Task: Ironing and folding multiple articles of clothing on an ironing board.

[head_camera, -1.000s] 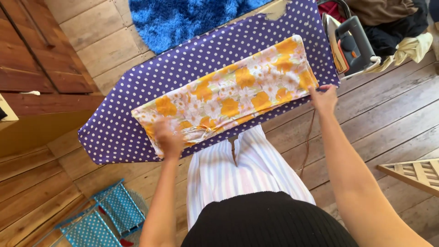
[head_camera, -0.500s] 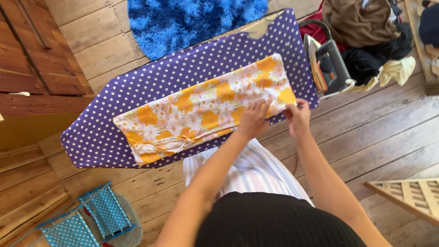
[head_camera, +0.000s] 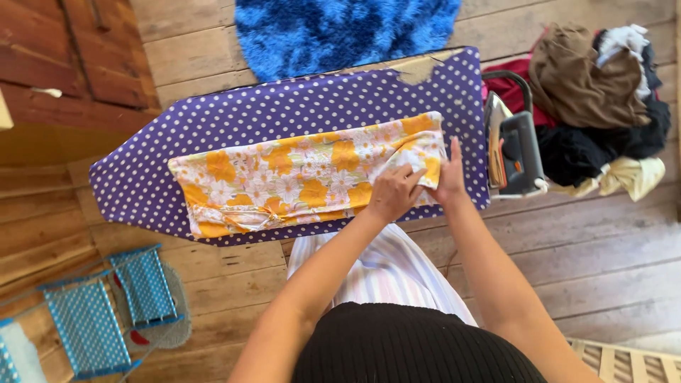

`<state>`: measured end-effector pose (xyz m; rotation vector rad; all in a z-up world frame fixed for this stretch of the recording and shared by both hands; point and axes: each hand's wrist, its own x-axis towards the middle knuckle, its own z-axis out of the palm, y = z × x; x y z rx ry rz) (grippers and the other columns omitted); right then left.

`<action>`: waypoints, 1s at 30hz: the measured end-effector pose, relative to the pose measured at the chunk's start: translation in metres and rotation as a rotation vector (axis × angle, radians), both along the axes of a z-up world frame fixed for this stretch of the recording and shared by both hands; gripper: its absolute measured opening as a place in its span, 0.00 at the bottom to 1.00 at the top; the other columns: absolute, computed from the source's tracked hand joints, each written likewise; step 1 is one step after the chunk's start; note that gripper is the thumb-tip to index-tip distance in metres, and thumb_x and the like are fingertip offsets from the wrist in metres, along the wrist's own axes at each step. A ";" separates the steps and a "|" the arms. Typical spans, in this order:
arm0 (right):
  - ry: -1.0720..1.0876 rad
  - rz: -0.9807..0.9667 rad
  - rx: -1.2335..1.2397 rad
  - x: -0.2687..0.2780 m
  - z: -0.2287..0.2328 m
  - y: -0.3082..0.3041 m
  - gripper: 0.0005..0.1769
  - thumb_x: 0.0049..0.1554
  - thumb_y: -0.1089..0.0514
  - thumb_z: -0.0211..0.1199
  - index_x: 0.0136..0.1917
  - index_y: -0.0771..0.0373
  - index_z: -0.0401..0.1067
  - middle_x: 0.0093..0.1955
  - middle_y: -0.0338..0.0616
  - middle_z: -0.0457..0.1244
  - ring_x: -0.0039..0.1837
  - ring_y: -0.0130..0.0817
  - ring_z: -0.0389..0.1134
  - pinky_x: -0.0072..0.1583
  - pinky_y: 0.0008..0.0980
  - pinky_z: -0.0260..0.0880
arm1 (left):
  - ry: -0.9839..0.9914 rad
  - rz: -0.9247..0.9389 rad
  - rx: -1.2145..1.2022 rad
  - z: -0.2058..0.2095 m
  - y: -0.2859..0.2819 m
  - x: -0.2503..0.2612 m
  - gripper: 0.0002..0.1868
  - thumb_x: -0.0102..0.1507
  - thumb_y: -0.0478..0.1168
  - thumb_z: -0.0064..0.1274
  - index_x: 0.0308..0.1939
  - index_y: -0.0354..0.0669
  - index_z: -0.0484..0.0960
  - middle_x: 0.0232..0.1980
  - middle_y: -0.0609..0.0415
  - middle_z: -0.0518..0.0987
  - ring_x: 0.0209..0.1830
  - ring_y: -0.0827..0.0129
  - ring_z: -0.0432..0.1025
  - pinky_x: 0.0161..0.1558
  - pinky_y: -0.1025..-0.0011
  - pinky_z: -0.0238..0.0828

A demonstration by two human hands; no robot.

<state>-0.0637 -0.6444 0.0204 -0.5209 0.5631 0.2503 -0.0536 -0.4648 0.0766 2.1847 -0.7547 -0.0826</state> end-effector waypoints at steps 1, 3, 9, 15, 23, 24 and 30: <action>-0.018 0.036 0.023 0.014 0.007 -0.001 0.50 0.55 0.21 0.44 0.71 0.63 0.66 0.65 0.49 0.67 0.64 0.44 0.70 0.68 0.43 0.67 | 0.039 -0.038 0.026 0.004 0.002 -0.001 0.17 0.62 0.43 0.57 0.55 0.47 0.84 0.40 0.52 0.78 0.40 0.57 0.76 0.45 0.58 0.74; 0.001 0.029 0.003 0.026 0.007 -0.007 0.42 0.57 0.27 0.50 0.68 0.63 0.68 0.62 0.48 0.68 0.61 0.42 0.71 0.65 0.42 0.70 | 0.002 -0.056 0.000 -0.006 0.000 -0.005 0.18 0.63 0.43 0.57 0.56 0.46 0.83 0.41 0.52 0.78 0.41 0.58 0.76 0.45 0.59 0.74; -0.002 0.075 -0.529 0.034 -0.009 -0.034 0.15 0.59 0.61 0.65 0.59 0.65 0.73 0.51 0.39 0.69 0.50 0.26 0.72 0.53 0.30 0.74 | -0.010 -0.132 -0.070 -0.013 -0.005 -0.013 0.19 0.65 0.43 0.56 0.59 0.46 0.81 0.41 0.52 0.75 0.41 0.60 0.75 0.44 0.62 0.74; -0.049 0.136 -0.941 0.035 -0.036 -0.045 0.10 0.64 0.58 0.69 0.51 0.69 0.77 0.45 0.38 0.67 0.44 0.19 0.64 0.45 0.23 0.64 | -0.007 -0.194 -0.009 -0.036 -0.013 -0.020 0.20 0.68 0.46 0.52 0.63 0.48 0.79 0.43 0.52 0.76 0.44 0.61 0.76 0.45 0.63 0.75; -0.192 0.116 -2.117 0.024 0.032 0.020 0.28 0.60 0.55 0.71 0.69 0.69 0.67 0.66 0.58 0.63 0.68 0.51 0.61 0.69 0.46 0.60 | 0.189 -0.321 0.022 -0.046 0.003 -0.017 0.43 0.56 0.55 0.59 0.69 0.34 0.69 0.55 0.37 0.75 0.46 0.44 0.75 0.42 0.53 0.73; -0.332 0.164 -2.119 0.019 0.026 0.031 0.32 0.63 0.53 0.67 0.74 0.66 0.62 0.74 0.58 0.56 0.77 0.53 0.53 0.75 0.50 0.52 | 0.081 -0.159 0.026 -0.057 0.013 -0.019 0.31 0.61 0.50 0.56 0.65 0.39 0.71 0.60 0.42 0.75 0.56 0.48 0.74 0.55 0.54 0.71; -0.455 0.518 -2.260 0.002 -0.006 0.040 0.41 0.66 0.42 0.56 0.84 0.62 0.50 0.86 0.61 0.42 0.87 0.58 0.37 0.80 0.63 0.33 | -0.141 0.542 0.073 -0.080 0.154 0.029 0.26 0.65 0.43 0.51 0.65 0.37 0.70 0.66 0.37 0.70 0.70 0.43 0.63 0.73 0.48 0.54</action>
